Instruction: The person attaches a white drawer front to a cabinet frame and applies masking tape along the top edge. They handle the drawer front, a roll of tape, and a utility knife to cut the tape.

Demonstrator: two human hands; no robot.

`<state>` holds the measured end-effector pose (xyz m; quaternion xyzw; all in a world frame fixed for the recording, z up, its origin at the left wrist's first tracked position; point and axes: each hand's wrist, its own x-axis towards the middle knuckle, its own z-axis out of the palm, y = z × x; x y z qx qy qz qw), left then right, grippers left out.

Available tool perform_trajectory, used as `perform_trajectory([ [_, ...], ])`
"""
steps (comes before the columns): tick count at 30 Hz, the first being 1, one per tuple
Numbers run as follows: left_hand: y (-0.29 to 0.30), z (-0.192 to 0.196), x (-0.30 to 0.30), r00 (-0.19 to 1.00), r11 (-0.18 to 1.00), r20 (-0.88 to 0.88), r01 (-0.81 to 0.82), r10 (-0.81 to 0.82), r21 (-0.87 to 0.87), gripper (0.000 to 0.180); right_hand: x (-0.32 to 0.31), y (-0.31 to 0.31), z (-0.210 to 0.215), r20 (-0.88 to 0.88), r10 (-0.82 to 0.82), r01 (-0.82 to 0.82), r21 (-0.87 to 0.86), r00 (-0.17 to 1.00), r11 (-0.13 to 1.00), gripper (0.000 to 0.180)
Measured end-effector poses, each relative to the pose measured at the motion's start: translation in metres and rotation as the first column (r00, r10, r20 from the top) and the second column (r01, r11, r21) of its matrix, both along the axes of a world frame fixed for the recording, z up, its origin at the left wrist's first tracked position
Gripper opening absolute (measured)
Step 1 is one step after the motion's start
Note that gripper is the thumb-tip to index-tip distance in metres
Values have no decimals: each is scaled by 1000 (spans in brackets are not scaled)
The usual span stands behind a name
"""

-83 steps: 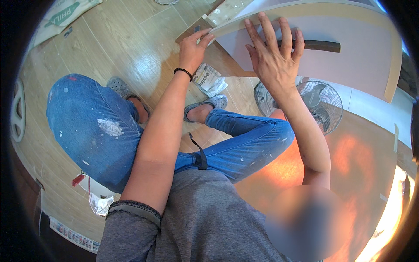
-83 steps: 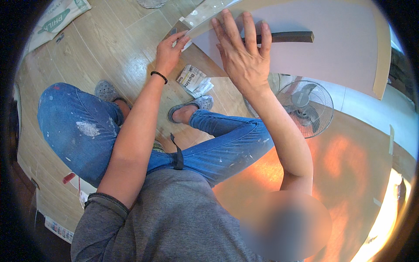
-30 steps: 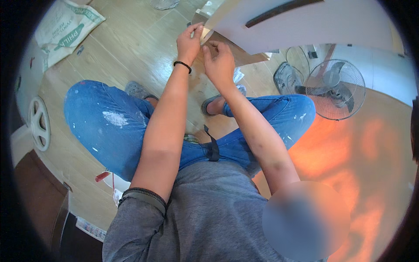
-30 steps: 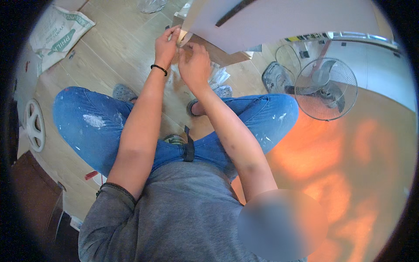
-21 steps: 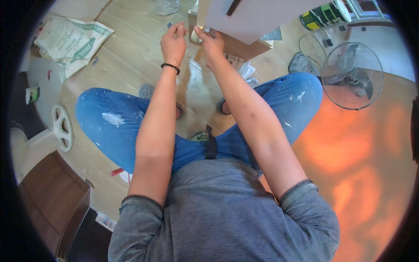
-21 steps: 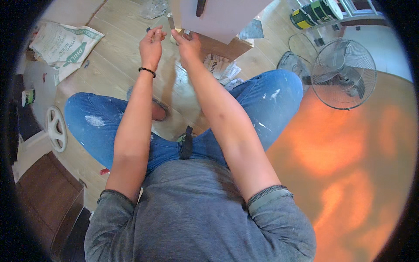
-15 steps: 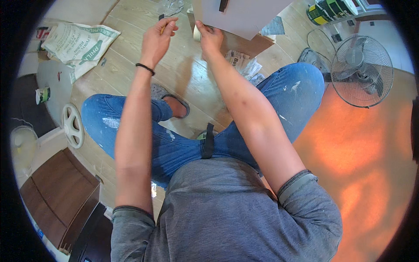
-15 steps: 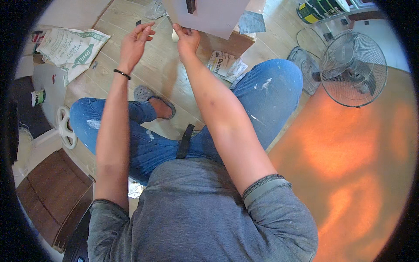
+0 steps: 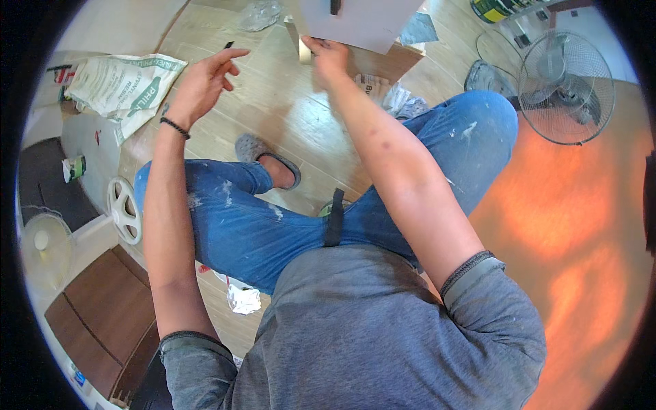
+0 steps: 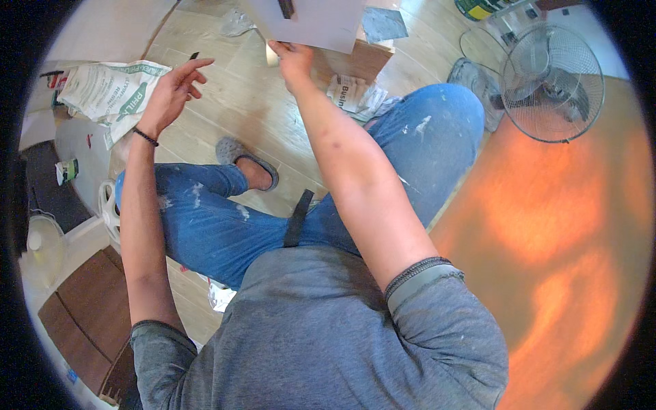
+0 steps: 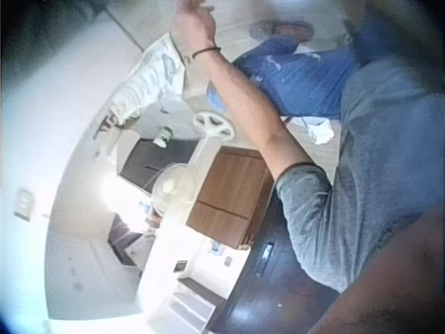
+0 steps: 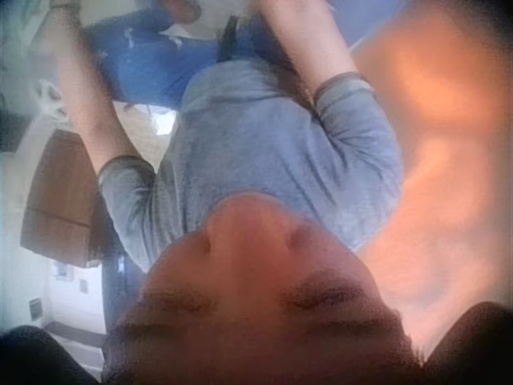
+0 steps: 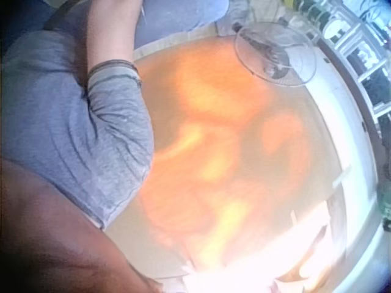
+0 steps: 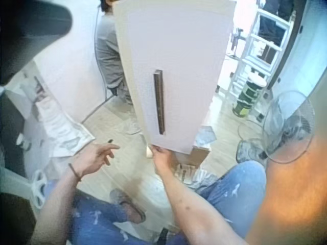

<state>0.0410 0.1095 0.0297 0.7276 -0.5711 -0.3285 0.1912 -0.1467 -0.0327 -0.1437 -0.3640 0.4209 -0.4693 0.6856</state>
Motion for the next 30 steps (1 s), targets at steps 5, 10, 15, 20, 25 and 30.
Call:
perform_trajectory([
  [5, -1, 14, -34, 986, 977, -105, -143, 128, -156, 55, -6, -6, 2, -90, 38, -42, -50, 995, 998, 30],
  [10, -20, -23, -46, 736, 842, -520, -537, 434, -57, 42, 1, -8, -13, 52, 18, -15, -71, 998, 997, 28],
  [15, -35, -82, -93, 218, 640, -798, -725, 562, 252, 32, 0, -6, -18, 75, 43, -43, 4, 996, 999, 21],
  [20, -46, -119, -113, 12, 528, -865, -796, 502, 295, 27, 0, -3, -14, 6, 26, -26, -3, 1000, 1000, 19],
  [25, -63, -131, -129, -57, 501, -917, -824, 396, 267, 32, -14, -7, -14, -57, 96, -98, -35, 994, 995, 18],
  [30, -77, -125, -151, -89, 488, -932, -833, 351, 263, 28, -18, -4, -1, -7, 157, -157, -20, 988, 987, 18],
])
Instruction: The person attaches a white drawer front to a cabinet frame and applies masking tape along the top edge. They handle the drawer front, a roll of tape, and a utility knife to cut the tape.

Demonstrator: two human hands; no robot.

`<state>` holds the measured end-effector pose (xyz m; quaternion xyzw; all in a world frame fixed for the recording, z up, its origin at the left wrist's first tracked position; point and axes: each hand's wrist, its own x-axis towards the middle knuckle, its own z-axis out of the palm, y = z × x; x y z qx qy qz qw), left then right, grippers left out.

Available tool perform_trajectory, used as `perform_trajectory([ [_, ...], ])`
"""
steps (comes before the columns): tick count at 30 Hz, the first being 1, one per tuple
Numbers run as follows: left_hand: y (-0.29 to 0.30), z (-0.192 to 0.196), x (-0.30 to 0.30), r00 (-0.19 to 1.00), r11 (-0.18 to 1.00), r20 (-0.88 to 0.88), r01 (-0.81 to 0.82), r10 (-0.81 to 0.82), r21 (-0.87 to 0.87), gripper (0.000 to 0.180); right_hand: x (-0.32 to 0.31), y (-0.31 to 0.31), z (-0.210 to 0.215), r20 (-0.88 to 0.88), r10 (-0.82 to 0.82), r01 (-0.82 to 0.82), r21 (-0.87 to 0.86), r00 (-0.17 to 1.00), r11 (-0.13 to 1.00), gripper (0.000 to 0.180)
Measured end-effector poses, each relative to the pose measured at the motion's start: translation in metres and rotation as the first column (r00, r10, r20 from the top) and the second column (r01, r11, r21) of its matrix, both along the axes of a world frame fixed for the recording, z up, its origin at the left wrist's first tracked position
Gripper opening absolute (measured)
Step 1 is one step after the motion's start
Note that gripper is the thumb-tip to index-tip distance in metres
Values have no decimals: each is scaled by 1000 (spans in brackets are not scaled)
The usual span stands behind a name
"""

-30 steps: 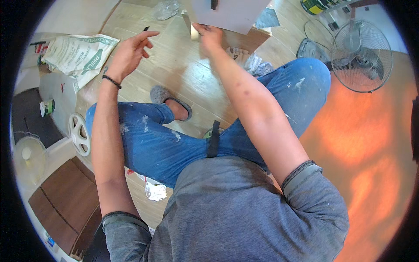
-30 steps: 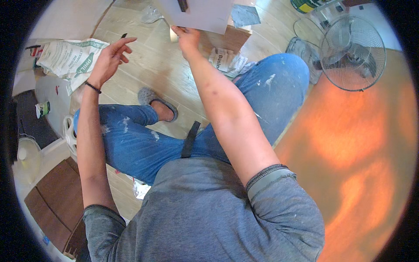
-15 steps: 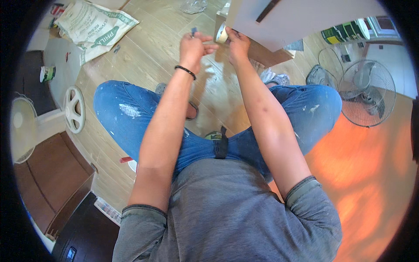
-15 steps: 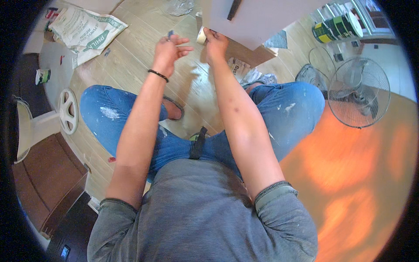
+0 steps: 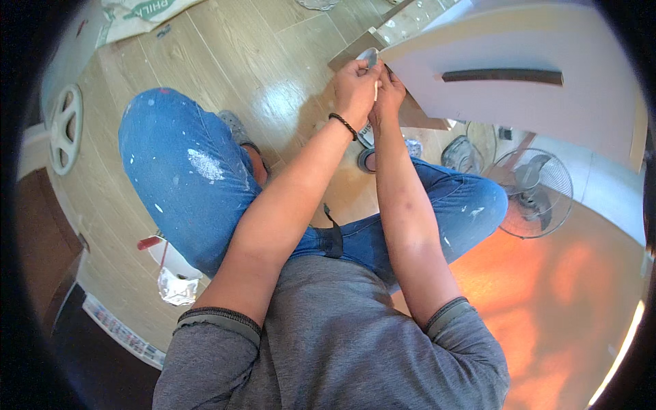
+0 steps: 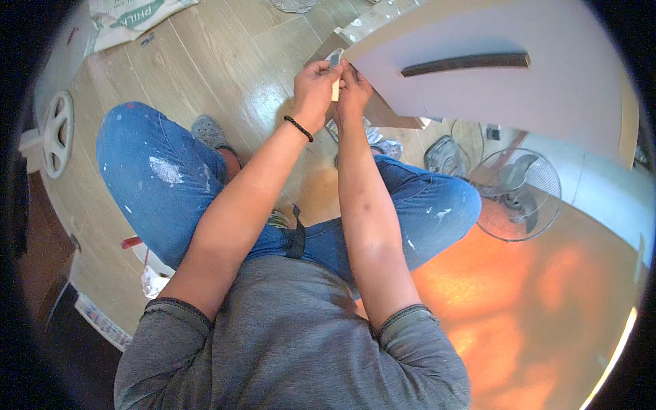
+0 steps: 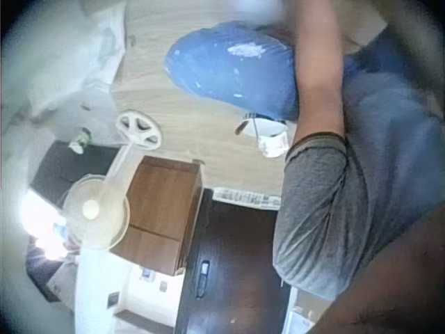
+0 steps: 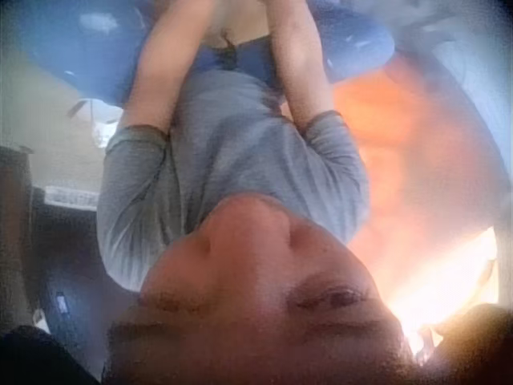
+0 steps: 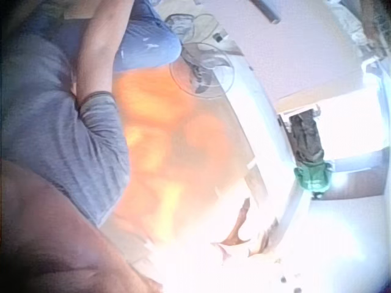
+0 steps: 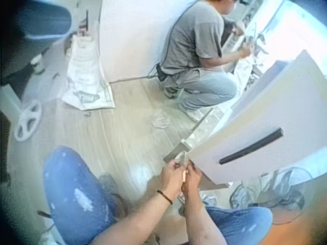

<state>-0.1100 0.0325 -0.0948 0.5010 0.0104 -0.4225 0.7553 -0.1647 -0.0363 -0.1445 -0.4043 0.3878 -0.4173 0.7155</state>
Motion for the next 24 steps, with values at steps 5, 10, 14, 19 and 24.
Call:
perform_trajectory([
  [5, -9, -6, -6, 991, 986, 114, -90, 74, 140, 25, 0, 4, 10, -98, -19, 18, -12, 995, 1000, 18],
  [10, -15, -13, -11, 977, 973, 194, -122, 83, 195, 27, -3, 1, 2, -108, -15, 8, -62, 994, 998, 18],
  [14, -11, -9, -10, 969, 970, 245, -100, 43, 222, 26, -5, -8, -7, -121, -13, -2, -117, 993, 993, 16],
  [19, -10, -9, -8, 939, 962, 344, -104, 11, 252, 27, -10, -14, -21, -97, -31, 17, -149, 995, 989, 17],
  [24, -7, -1, -6, 921, 958, 390, -91, -23, 272, 26, -9, -18, -28, -134, -76, 55, -154, 988, 987, 18],
])
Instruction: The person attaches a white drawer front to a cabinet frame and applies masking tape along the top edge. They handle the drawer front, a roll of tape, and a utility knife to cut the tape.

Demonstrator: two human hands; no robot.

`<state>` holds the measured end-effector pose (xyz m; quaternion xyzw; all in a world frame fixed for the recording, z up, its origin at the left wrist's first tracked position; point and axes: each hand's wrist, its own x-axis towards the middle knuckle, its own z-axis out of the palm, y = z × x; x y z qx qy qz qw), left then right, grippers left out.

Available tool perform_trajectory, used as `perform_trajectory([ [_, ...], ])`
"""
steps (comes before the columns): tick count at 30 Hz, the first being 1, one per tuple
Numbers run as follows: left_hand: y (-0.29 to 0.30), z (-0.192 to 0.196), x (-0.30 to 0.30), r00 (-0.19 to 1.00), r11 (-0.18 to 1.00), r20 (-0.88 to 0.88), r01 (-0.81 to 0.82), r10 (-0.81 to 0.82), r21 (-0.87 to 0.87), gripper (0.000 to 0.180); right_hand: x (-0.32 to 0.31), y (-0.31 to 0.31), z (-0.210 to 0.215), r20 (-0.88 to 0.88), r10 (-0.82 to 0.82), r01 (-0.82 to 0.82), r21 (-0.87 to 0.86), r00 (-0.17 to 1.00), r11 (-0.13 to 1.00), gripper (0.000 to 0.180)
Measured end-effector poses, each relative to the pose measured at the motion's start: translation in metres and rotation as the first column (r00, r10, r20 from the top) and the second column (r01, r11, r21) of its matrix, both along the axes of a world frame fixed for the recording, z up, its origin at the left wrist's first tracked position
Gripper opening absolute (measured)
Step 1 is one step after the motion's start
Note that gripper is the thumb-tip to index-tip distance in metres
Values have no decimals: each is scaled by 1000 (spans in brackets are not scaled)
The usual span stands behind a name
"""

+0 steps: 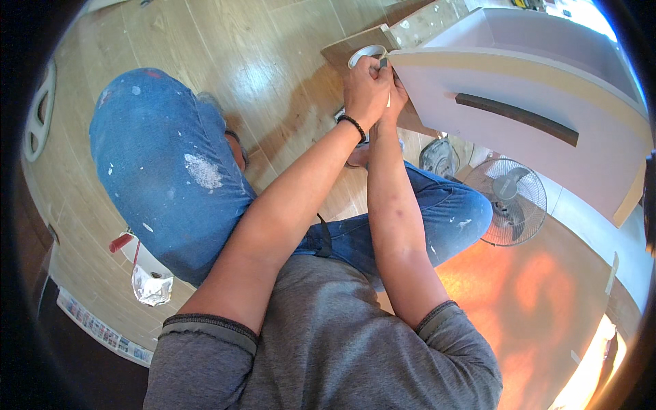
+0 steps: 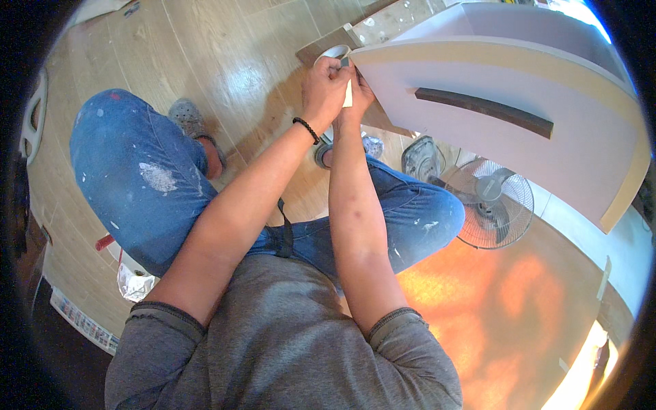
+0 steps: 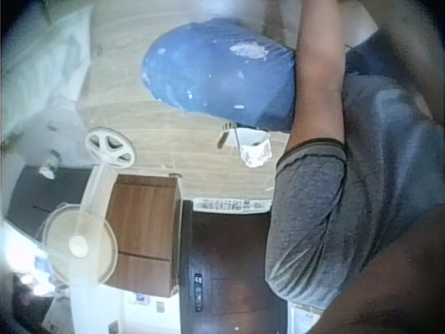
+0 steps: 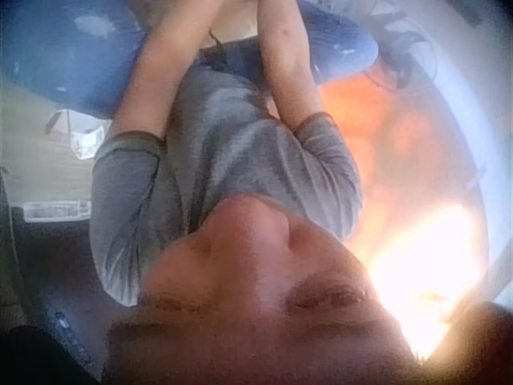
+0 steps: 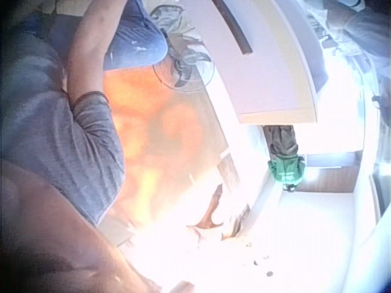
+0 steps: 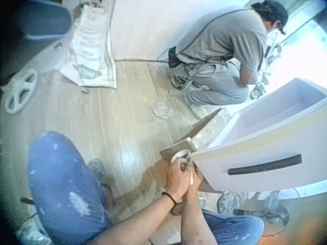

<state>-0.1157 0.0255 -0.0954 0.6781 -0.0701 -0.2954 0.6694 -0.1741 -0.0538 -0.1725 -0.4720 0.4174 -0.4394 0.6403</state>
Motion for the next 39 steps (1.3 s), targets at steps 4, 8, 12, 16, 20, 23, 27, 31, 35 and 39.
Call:
perform_trajectory([
  [4, -6, -11, 1, 1000, 999, -4, -7, 7, -37, 26, 5, 6, 11, 1, 7, -7, 16, 1000, 1000, 16],
  [8, -7, -13, 2, 1000, 997, -24, -16, 15, -72, 25, 10, 13, 24, 13, -2, 1, 53, 1000, 999, 14],
  [12, -5, -9, 3, 1000, 999, -3, -7, 7, -46, 25, 11, 16, 27, 59, 10, -14, 65, 998, 998, 13],
  [16, -3, -10, 3, 1000, 999, -10, 7, -7, -52, 24, 12, 20, 29, 63, 8, -11, 46, 998, 999, 14],
  [20, -1, -14, 7, 993, 1000, 119, -15, 12, 18, 27, 13, 21, 33, 78, 20, -25, 52, 997, 998, 16],
  [23, 6, -1, 26, 999, 991, 36, -15, 20, -134, 25, 7, 15, 26, 66, -3, -1, 47, 998, 999, 19],
  [27, 25, 5, 64, 962, 998, 274, 33, -16, -60, 26, 16, 19, 22, 81, -40, 41, -18, 996, 999, 19],
  [31, 38, 31, 96, 891, 961, 372, 203, -261, 188, 33, 15, 25, 23, -9, -79, 80, 3, 997, 997, 19],
  [35, 32, 44, 141, 665, 837, 510, 402, -546, 372, 39, 16, 23, 12, 29, -119, 120, -53, 993, 991, 28],
  [39, 36, 82, 162, 313, 566, 473, 510, -824, 648, 38, 16, 26, 20, -33, -126, 126, -19, 991, 992, 30],
])
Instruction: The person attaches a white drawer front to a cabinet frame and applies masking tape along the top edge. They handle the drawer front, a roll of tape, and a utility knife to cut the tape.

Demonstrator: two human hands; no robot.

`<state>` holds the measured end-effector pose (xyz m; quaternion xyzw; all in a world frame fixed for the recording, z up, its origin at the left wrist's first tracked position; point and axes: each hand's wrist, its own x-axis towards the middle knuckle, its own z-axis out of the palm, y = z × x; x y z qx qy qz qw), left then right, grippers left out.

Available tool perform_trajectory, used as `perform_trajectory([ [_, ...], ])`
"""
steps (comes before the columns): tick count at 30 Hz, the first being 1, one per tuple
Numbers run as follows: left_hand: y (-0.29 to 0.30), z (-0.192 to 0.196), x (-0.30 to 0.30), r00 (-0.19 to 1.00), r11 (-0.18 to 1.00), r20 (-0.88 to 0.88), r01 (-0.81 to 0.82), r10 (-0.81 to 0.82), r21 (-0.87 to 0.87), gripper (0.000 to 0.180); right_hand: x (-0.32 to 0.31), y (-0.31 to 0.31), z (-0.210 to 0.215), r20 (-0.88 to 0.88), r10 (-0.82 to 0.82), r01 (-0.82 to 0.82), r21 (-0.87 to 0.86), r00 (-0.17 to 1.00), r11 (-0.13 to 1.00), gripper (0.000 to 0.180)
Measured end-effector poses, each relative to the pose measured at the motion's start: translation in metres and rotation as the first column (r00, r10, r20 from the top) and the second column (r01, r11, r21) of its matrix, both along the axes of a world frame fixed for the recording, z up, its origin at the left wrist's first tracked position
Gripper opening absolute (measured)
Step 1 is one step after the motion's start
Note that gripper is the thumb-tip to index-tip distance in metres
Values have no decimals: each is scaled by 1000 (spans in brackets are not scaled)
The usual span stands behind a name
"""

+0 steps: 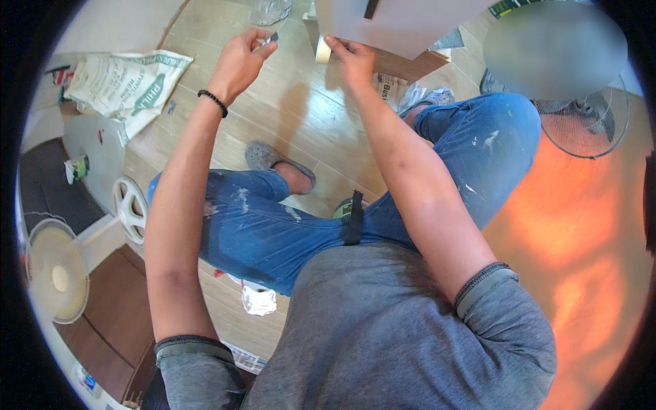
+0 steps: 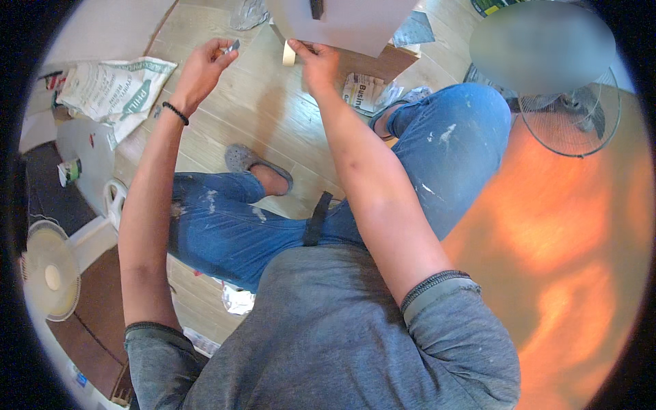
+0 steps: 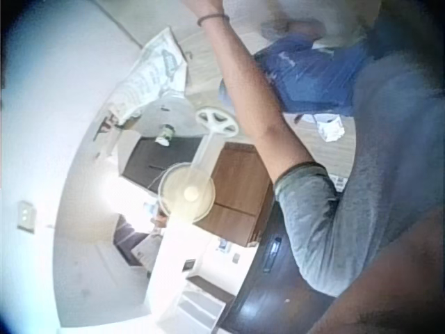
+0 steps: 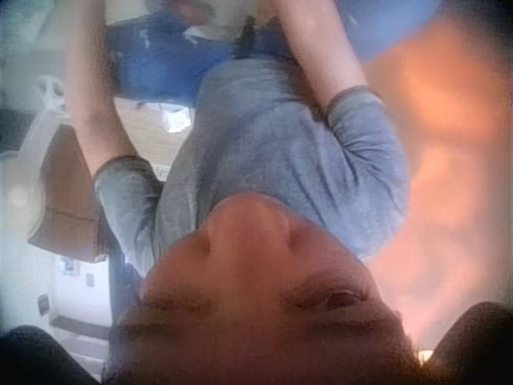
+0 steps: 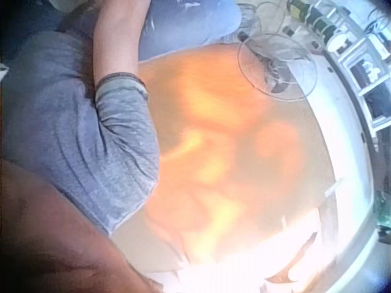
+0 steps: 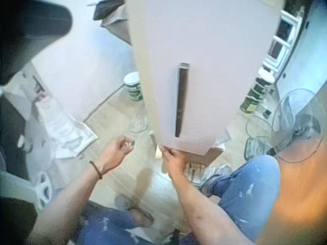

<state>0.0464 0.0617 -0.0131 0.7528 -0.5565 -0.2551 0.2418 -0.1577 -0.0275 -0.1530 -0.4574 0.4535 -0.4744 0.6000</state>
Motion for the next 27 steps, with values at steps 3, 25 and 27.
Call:
perform_trajectory([
  [3, -6, 5, -4, 982, 992, -180, 70, -50, 109, 33, 0, 7, 17, -7, -19, 19, 72, 1000, 997, 31],
  [25, -60, -39, -13, 940, 928, -222, 306, -259, 213, 27, 4, 6, -7, 10, -133, 133, -24, 991, 991, 24],
  [27, -60, -42, -10, 935, 926, -247, 308, -253, 219, 27, -1, 6, -6, -66, -142, 140, -41, 988, 989, 23],
])
